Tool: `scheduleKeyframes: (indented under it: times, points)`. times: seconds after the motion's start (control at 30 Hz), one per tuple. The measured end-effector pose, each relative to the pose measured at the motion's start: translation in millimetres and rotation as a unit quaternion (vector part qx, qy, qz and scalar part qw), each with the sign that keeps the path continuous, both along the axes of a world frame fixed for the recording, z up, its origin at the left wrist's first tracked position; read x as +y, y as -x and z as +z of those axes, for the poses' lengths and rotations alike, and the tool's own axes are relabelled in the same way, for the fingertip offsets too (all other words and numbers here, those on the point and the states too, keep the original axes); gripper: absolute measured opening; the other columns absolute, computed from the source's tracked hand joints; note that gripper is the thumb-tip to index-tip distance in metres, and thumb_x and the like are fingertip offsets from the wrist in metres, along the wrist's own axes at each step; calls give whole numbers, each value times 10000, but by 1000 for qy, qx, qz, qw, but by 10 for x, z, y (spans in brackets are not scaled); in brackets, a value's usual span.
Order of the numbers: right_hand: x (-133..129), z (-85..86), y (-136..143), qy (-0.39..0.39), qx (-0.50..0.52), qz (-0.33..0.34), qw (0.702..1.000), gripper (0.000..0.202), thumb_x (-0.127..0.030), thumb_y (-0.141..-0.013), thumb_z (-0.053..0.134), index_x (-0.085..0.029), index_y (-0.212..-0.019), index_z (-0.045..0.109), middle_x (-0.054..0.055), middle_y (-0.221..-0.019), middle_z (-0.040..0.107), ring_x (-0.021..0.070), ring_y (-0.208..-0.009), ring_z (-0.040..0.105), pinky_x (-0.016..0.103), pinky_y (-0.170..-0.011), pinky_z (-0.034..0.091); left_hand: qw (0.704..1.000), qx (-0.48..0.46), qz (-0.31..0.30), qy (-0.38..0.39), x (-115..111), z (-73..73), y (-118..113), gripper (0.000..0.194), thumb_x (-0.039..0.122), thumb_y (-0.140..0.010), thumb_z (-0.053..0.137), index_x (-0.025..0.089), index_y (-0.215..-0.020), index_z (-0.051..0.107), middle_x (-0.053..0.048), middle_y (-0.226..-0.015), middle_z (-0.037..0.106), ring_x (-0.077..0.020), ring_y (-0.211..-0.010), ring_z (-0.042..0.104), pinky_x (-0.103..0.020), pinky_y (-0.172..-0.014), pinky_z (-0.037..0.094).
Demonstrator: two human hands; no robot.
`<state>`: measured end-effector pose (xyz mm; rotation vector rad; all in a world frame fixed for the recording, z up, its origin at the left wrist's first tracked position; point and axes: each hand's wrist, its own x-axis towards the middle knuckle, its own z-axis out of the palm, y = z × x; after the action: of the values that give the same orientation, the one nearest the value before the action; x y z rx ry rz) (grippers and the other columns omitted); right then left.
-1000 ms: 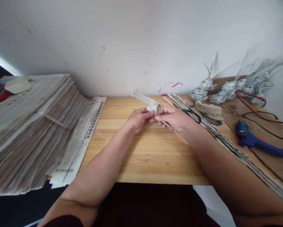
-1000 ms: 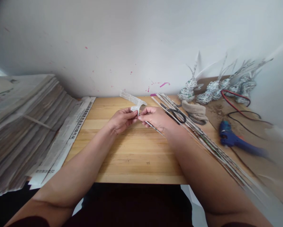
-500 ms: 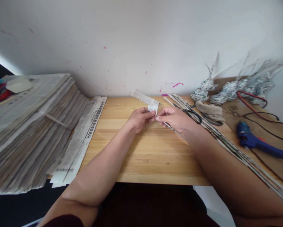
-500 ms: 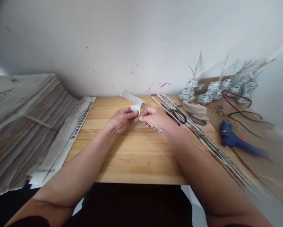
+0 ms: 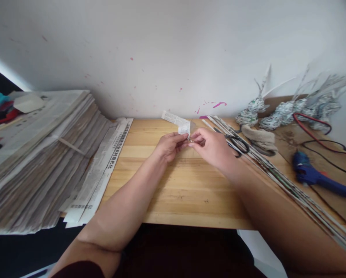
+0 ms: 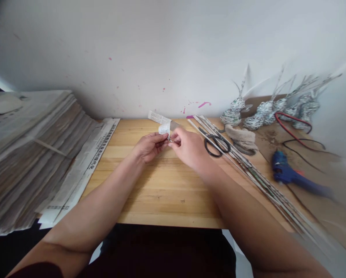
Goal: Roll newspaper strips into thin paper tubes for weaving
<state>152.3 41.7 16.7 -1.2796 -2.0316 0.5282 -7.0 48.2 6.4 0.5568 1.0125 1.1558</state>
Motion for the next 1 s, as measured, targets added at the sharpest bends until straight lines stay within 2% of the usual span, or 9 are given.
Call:
scheduleKeyframes:
  times: [0.13, 0.23, 0.37, 0.67, 0.87, 1.0]
  points:
    - [-21, 0, -4, -73, -76, 28, 994, 96, -197, -839, 644, -205, -934, 656, 47, -893, 749, 197, -821, 691, 292, -695, 466, 999, -36, 24, 28, 24, -7, -10, 97, 19, -814, 642, 72, -733, 641, -48, -667, 677, -69, -549, 620, -156, -563, 517]
    - [-29, 8, -8, -115, -124, 18, 985, 60, -203, -864, 603, -194, -881, 660, 64, -891, 744, 211, -814, 683, 298, -677, 435, 996, -80, 34, 36, 32, -20, -30, 122, -9, -819, 615, 70, -729, 638, -39, -668, 675, -69, -576, 639, -145, -586, 536]
    - [-43, 8, -5, -128, -145, 3, 981, 80, -209, -866, 585, -192, -880, 662, 68, -873, 738, 208, -773, 665, 303, -660, 406, 993, -103, 39, 46, 28, -29, -50, 125, -7, -818, 618, 74, -725, 641, -42, -682, 680, -75, -597, 652, -146, -598, 553]
    - [-32, 0, 12, -22, -63, -25, 997, 76, -237, -836, 612, -199, -838, 678, 39, -784, 728, 162, -646, 622, 284, -607, 405, 992, -110, 45, 41, 15, -65, -76, 135, 21, -807, 655, 93, -696, 628, -25, -662, 661, -69, -585, 638, -143, -584, 548]
    - [17, -9, -16, 77, -42, 1, 996, 163, -246, -883, 542, -207, -759, 640, 21, -688, 694, 157, -618, 619, 283, -597, 411, 995, -88, 28, 43, -1, -51, -76, 151, 61, -829, 660, 99, -690, 616, -9, -588, 623, -52, -509, 593, -129, -535, 519]
    - [5, 4, -8, 63, -42, 17, 997, 83, -264, -855, 602, -209, -803, 638, 25, -772, 716, 168, -685, 642, 287, -628, 429, 996, -76, 26, 39, -20, -56, -91, 160, 72, -835, 658, 105, -690, 602, 6, -565, 606, -49, -481, 570, -134, -503, 502]
